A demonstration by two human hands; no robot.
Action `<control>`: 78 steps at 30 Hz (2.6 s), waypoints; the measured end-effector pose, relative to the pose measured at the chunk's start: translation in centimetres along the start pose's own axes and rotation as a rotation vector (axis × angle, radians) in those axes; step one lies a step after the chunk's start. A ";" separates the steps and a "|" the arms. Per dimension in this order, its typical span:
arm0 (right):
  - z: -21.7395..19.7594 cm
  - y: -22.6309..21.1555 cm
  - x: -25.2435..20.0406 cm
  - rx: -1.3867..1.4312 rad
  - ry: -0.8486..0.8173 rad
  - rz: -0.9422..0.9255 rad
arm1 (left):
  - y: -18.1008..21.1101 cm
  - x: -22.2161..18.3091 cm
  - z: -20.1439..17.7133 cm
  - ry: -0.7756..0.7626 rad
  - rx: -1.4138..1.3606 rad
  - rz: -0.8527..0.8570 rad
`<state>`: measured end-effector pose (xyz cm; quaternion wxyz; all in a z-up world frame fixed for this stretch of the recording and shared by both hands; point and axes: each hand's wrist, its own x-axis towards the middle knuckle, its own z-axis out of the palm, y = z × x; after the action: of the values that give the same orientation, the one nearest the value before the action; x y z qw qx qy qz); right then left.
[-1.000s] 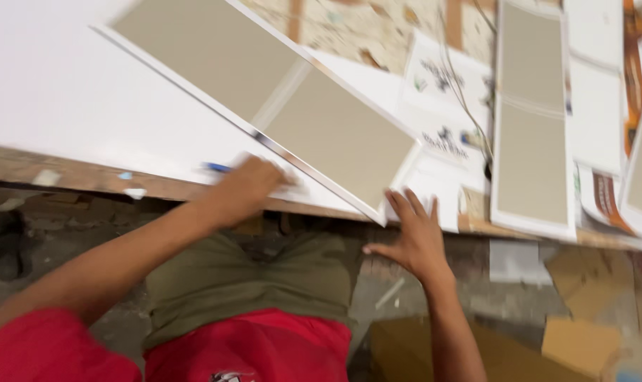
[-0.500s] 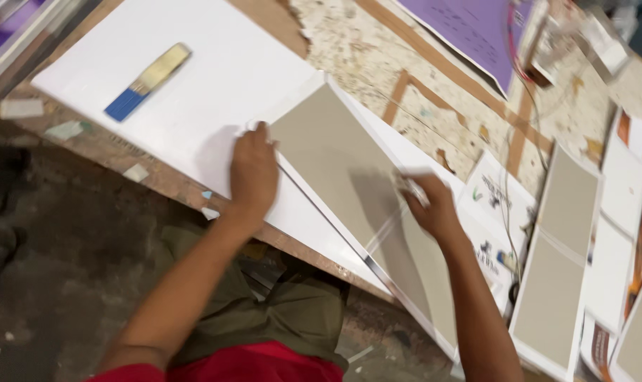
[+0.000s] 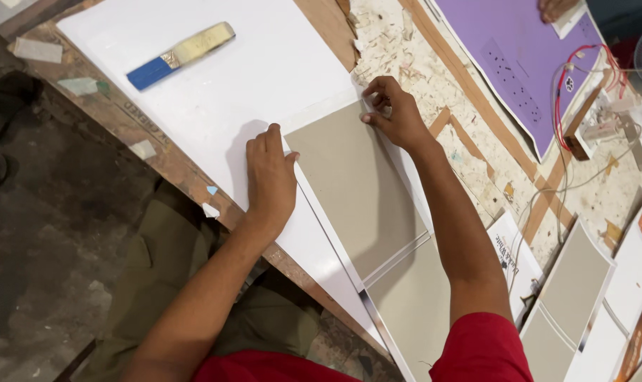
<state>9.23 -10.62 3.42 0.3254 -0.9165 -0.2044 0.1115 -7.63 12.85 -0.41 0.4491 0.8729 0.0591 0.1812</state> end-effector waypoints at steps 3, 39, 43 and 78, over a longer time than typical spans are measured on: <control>0.6 -0.2 0.4 0.041 -0.034 -0.091 | 0.6 -0.6 -1.1 0.010 0.013 -0.023; 3.3 -5.5 1.3 -0.188 -0.188 -0.285 | -0.9 -2.2 -6.8 0.029 0.125 -0.043; 4.3 -4.6 0.3 -0.086 -0.111 -0.330 | -1.3 -2.4 -6.8 0.042 0.106 -0.014; 4.4 -6.4 0.8 -0.082 -0.084 -0.188 | -0.9 -4.8 -6.6 0.243 -0.045 -0.083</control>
<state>6.57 -3.33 4.12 0.2877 -0.9004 -0.3072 0.1103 -14.44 17.16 1.08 0.4651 0.8311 0.1449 0.2684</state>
